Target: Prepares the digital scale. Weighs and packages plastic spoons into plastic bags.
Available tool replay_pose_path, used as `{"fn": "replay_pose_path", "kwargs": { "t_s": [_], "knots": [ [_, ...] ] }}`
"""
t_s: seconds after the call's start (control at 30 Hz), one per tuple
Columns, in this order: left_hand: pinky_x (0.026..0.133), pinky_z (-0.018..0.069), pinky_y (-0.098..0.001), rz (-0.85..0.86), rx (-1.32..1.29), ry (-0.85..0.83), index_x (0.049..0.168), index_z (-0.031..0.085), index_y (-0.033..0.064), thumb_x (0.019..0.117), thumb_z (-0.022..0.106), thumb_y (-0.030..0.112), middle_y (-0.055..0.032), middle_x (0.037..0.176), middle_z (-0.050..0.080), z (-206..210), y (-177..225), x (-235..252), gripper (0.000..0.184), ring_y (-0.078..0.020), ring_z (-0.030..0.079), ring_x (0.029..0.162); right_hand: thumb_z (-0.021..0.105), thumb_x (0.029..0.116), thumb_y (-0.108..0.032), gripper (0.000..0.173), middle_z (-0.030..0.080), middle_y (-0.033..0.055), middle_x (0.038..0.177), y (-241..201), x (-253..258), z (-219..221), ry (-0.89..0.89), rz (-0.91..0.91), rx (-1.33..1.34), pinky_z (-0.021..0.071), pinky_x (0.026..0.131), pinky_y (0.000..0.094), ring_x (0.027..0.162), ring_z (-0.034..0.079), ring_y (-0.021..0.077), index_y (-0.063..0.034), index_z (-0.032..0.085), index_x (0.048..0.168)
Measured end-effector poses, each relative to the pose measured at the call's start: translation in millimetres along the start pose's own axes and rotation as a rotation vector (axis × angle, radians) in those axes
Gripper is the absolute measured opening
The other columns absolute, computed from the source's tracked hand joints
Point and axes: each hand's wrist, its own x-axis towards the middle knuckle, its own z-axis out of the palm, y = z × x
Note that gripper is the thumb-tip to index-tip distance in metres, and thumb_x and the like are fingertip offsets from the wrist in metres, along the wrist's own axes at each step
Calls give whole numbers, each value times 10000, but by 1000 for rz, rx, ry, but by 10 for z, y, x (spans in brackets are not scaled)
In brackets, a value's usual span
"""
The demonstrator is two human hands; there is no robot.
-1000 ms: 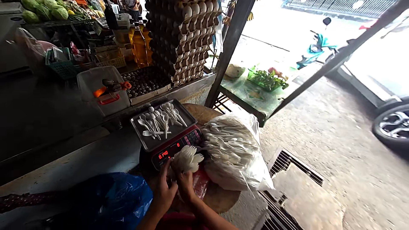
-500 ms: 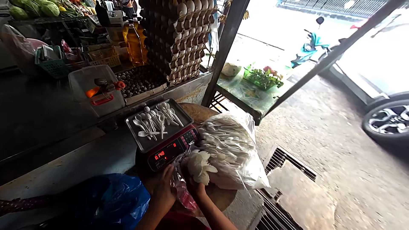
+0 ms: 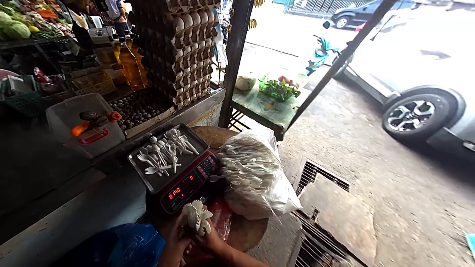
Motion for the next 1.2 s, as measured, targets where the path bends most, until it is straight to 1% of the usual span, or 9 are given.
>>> {"fn": "replay_pose_path", "kwargs": {
  "t_s": [0.37,0.43,0.53,0.67,0.83,0.93,1.03,1.1,1.2],
  "knots": [
    [553,485,-191,-17,106,37,1347,435,-71,815,547,-127,-33,871,609,-10,-365,91,547,-28,555,600,676,950,-127,526,609,289,1335,248,-112,-52,-277,299,-109,419,1142,383,1285,588,287,153,515,1365],
    [648,519,-217,21,160,30,1406,425,-74,811,599,-98,-96,1033,641,-4,-407,137,621,-53,609,741,682,955,-153,551,598,279,1355,328,-105,-50,-269,346,-107,413,1152,382,1304,573,282,139,498,1385],
    [1012,508,-326,82,218,2,1500,349,-90,838,620,-75,-242,1395,551,1,-419,216,716,-197,602,1206,652,971,-155,573,554,278,1411,195,-28,-58,-243,415,-111,383,1173,371,1351,528,271,125,451,1429],
    [993,519,-368,137,354,-6,1446,419,-102,868,648,-38,-252,1332,591,31,-330,280,625,-235,624,1169,622,994,-122,629,390,310,1543,-181,205,-204,-399,530,-178,284,1230,396,1467,382,331,112,342,1506],
    [1053,499,-355,198,344,-63,1505,365,-81,866,633,-45,-234,1400,567,71,-204,348,694,-224,598,1256,715,952,-265,504,671,255,1254,47,329,-405,-405,457,-323,450,1094,538,1223,633,360,64,607,1318],
    [1041,497,-348,161,286,-71,1501,371,-73,858,596,-58,-231,1404,556,113,-106,396,681,-218,588,1254,700,965,-255,717,624,266,1352,-45,437,-448,-426,424,-409,418,1127,539,1278,605,377,59,388,1528],
    [1001,516,-329,149,214,-73,1485,389,-73,868,582,-77,-224,1385,566,167,-33,423,646,-203,604,1215,736,918,-157,855,430,333,1518,-58,502,-473,-469,319,-378,338,1205,468,1419,468,380,143,234,1542],
    [954,533,-320,136,177,-79,1465,403,-74,892,577,-77,-209,1340,587,199,62,398,599,-183,622,1154,800,838,-86,1102,319,346,1576,-116,584,-540,-479,356,-257,302,1228,407,1471,397,340,138,3,1567],
    [808,558,-276,136,114,-92,1374,474,-61,881,559,-70,-146,1198,637,235,233,375,501,-127,652,980,821,749,41,1286,400,298,1529,-342,709,-681,-455,512,-36,446,1131,424,1362,526,285,-20,-145,1596]
  ]
}}
